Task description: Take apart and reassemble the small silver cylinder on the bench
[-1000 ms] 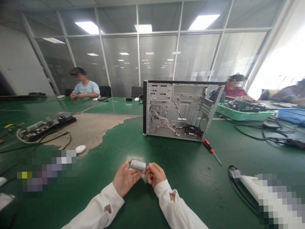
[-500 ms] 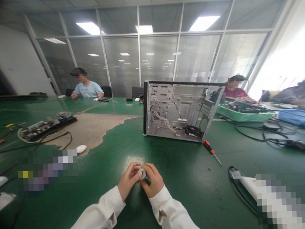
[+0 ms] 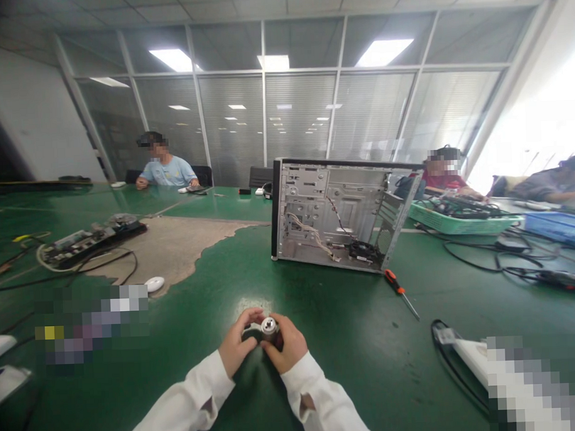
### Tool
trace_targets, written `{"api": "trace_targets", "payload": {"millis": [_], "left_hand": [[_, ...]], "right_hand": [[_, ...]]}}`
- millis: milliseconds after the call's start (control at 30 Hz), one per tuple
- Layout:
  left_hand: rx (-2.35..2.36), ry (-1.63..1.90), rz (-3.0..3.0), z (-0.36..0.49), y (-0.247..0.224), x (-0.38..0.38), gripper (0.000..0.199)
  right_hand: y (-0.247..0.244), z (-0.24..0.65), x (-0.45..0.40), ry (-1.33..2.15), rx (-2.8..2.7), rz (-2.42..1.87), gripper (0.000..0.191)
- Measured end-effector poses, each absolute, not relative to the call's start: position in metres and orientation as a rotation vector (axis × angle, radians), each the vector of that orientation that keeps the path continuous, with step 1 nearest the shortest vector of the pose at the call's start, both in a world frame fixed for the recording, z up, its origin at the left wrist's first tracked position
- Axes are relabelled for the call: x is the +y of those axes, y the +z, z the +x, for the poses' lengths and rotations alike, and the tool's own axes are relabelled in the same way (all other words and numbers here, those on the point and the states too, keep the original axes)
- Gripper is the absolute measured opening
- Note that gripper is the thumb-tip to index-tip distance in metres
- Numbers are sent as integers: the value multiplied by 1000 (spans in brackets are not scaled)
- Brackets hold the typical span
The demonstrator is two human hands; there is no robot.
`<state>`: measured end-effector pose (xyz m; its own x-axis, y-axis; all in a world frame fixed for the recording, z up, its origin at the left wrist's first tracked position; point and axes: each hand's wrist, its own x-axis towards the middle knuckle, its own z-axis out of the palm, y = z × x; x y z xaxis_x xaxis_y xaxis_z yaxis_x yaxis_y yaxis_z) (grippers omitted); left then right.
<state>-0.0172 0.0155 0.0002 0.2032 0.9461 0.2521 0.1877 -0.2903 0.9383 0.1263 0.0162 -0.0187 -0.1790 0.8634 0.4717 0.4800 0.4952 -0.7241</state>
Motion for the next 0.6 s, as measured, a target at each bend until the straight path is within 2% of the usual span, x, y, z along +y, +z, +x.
{"api": "trace_targets", "payload": {"millis": [133,333,600], "left_hand": [[1144,1148,1758,-14,-2,13,53],[1186,1159,1778,-12,-5,14,44],[1136,1175,1815,-10,-5,16,40]], "right_hand": [[-16,128,14,471,-1760,-1025,45],[-7,129,16,387,-1712,-1020,20],[1,124,22,395,-1778,-1038,12]]}}
